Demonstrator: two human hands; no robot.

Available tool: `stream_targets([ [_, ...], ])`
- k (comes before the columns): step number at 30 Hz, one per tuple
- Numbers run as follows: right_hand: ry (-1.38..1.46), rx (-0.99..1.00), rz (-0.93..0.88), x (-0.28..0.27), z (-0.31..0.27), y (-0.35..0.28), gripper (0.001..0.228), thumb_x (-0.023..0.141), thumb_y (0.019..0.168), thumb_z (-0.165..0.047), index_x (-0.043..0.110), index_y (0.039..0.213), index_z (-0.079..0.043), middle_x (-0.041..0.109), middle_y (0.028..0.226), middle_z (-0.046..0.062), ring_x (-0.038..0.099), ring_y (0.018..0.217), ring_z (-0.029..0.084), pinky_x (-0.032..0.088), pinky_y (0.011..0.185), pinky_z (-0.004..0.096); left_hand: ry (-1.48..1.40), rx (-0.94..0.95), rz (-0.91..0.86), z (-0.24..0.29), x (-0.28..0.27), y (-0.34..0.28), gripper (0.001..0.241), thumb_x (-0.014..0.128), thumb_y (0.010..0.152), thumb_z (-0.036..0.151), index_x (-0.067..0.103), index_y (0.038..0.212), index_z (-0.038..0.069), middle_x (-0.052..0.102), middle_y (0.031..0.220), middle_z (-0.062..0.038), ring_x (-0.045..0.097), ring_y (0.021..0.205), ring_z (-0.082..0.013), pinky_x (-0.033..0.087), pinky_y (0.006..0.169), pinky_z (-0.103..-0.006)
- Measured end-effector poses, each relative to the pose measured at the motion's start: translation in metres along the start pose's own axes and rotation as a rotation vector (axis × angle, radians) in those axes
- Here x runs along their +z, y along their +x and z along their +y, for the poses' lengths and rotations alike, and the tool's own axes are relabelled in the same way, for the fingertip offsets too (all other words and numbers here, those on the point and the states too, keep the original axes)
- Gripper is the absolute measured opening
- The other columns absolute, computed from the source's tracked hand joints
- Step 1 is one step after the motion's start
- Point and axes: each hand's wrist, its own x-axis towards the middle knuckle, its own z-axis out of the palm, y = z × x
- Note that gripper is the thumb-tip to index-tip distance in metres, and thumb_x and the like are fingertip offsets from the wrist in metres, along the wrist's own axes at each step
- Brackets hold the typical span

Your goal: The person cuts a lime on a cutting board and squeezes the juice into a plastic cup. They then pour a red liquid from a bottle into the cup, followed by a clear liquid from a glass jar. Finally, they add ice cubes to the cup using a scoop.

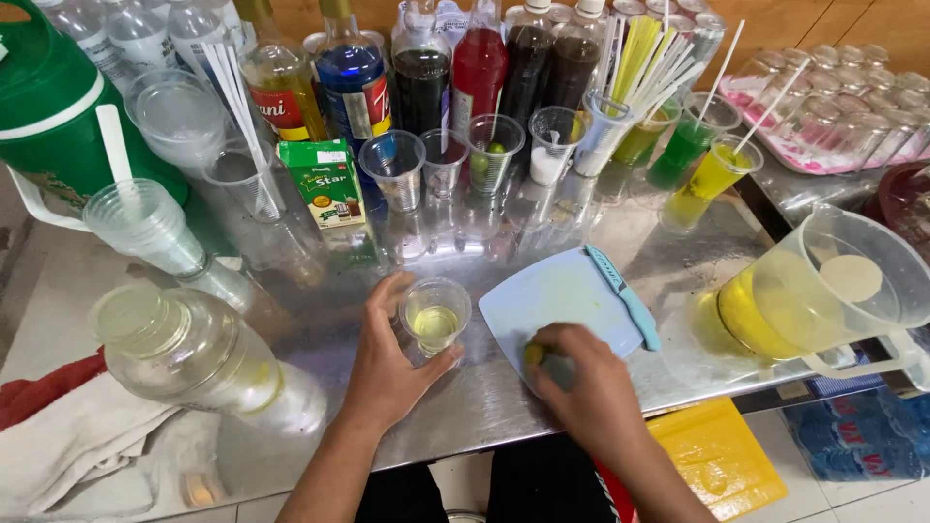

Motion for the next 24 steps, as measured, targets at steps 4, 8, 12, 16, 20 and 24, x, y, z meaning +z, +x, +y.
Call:
stream_targets([
  [4,-0.040,0.028,0.079,-0.003,0.006,0.010,0.027,0.078,0.083,-0.019,0.071,0.109,-0.015,0.077,0.108,0.002,0.072,0.097,0.022,0.050,0.093,0.040,0.072,0.321,0.085,-0.025,0.003,0.001,0.110,0.086,0.073,0.050,0.022,0.154,0.012,0.022,0.159,-0.015,0.031,0.150,-0.0322,0.040,0.115,-0.0507],
  [8,-0.257,0.018,0.117,-0.003,0.009,0.010,0.042,0.081,0.081,-0.030,0.069,0.121,-0.024,0.074,0.112,-0.001,0.065,0.117,0.025,0.038,0.105,0.055,0.141,0.488,0.231,-0.029,0.003,-0.003,0.095,0.090,0.074,0.043,0.036,0.144,0.008,0.029,0.149,-0.019,0.034,0.143,-0.0397,0.038,0.118,-0.0520],
  [12,-0.295,0.089,0.156,-0.015,0.045,0.009,0.039,0.073,0.087,-0.042,0.069,0.120,-0.021,0.066,0.123,0.007,0.056,0.120,0.032,0.041,0.093,0.056,0.287,0.574,0.359,-0.031,0.007,-0.029,0.062,0.083,0.083,0.042,0.055,0.132,0.015,0.039,0.141,-0.017,0.040,0.140,-0.0321,0.040,0.120,-0.0459],
  [16,-0.323,0.169,0.252,-0.043,0.068,0.007,0.044,0.070,0.093,-0.029,0.069,0.131,-0.007,0.062,0.119,0.017,0.056,0.110,0.033,0.044,0.095,0.048,0.234,0.698,0.376,-0.016,0.020,-0.049,0.044,0.083,0.086,0.035,0.062,0.121,0.016,0.041,0.137,-0.014,0.054,0.126,-0.0245,0.051,0.110,-0.0370],
  [20,-0.290,0.436,0.064,-0.065,0.069,0.017,0.053,0.069,0.090,-0.030,0.062,0.141,-0.013,0.069,0.114,0.014,0.060,0.109,0.033,0.047,0.094,0.050,0.117,0.700,0.130,0.009,0.042,-0.060,0.025,0.076,0.091,0.025,0.064,0.111,0.015,0.058,0.120,-0.014,0.066,0.105,-0.0246,0.058,0.093,-0.0389],
  [24,-0.159,0.525,-0.056,-0.075,0.080,0.024,0.037,0.068,0.087,-0.019,0.071,0.123,-0.015,0.067,0.094,0.007,0.061,0.086,0.025,0.047,0.078,0.040,0.020,0.746,-0.030,0.041,0.058,-0.055,0.013,0.069,0.097,0.014,0.064,0.108,0.009,0.062,0.111,-0.014,0.066,0.090,-0.0255,0.057,0.082,-0.0376],
])
